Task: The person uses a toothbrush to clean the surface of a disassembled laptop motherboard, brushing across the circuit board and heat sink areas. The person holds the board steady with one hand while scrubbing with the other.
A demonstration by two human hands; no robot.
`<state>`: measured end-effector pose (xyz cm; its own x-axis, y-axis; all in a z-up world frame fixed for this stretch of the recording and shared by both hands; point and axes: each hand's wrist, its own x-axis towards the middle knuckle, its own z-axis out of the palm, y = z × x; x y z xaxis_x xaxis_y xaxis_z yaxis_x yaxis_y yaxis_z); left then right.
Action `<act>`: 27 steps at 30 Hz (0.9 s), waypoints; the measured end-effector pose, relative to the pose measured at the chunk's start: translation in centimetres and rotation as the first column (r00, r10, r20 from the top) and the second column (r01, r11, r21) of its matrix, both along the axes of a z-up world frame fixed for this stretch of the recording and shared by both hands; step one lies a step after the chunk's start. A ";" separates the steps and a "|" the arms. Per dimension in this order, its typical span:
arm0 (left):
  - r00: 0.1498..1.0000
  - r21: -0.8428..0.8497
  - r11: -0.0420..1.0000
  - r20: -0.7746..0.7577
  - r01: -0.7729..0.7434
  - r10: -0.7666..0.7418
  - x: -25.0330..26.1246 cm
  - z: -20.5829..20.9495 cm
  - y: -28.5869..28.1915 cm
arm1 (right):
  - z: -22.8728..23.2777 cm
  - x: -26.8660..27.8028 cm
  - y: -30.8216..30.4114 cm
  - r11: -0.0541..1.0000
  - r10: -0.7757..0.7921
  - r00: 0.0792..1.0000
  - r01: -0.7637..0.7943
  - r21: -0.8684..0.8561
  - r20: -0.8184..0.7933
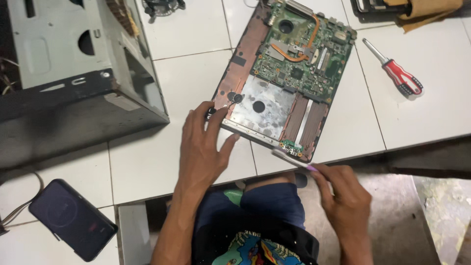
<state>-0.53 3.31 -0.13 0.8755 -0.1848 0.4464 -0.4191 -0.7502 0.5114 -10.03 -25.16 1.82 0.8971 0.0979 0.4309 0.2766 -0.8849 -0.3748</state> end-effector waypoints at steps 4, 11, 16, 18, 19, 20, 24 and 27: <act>0.999 -0.003 0.999 -0.008 0.042 -0.042 -0.7 1.2 1.2 | 0.0 -1.2 -0.6 0.999 -0.018 0.999 0.017 -0.028 -0.029; 0.998 -0.091 0.995 -0.024 0.048 -0.050 -1.5 0.5 1.3 | -0.2 -1.0 -1.9 0.996 -0.078 0.994 0.080 0.029 -0.077; 0.995 -0.169 0.983 -0.058 0.075 -0.086 -1.6 0.5 2.2 | 0.0 -0.8 -2.9 0.989 -0.096 0.982 0.113 0.098 -0.162; 0.994 -0.169 0.983 -0.070 0.073 -0.086 -1.7 0.4 2.2 | -0.1 -1.8 -4.8 0.980 -0.187 0.973 0.194 0.047 -0.136; 0.994 -0.172 0.983 -0.072 0.070 -0.083 -1.7 0.3 2.2 | -0.3 -1.6 -4.8 0.981 -0.184 0.973 0.191 0.044 -0.138; 0.993 -0.150 0.986 -0.078 0.073 -0.086 -1.7 0.3 2.1 | -0.6 -1.4 -4.8 0.982 -0.173 0.977 0.181 0.060 -0.128; 0.993 -0.128 0.988 -0.069 0.090 -0.100 -1.7 0.4 2.1 | -1.1 -0.1 -1.5 0.989 -0.105 0.986 0.118 0.089 -0.133; 0.992 -0.159 0.983 -0.065 0.094 -0.105 -1.7 0.5 2.2 | 0.2 0.6 2.6 0.994 -0.082 0.992 0.089 0.065 -0.098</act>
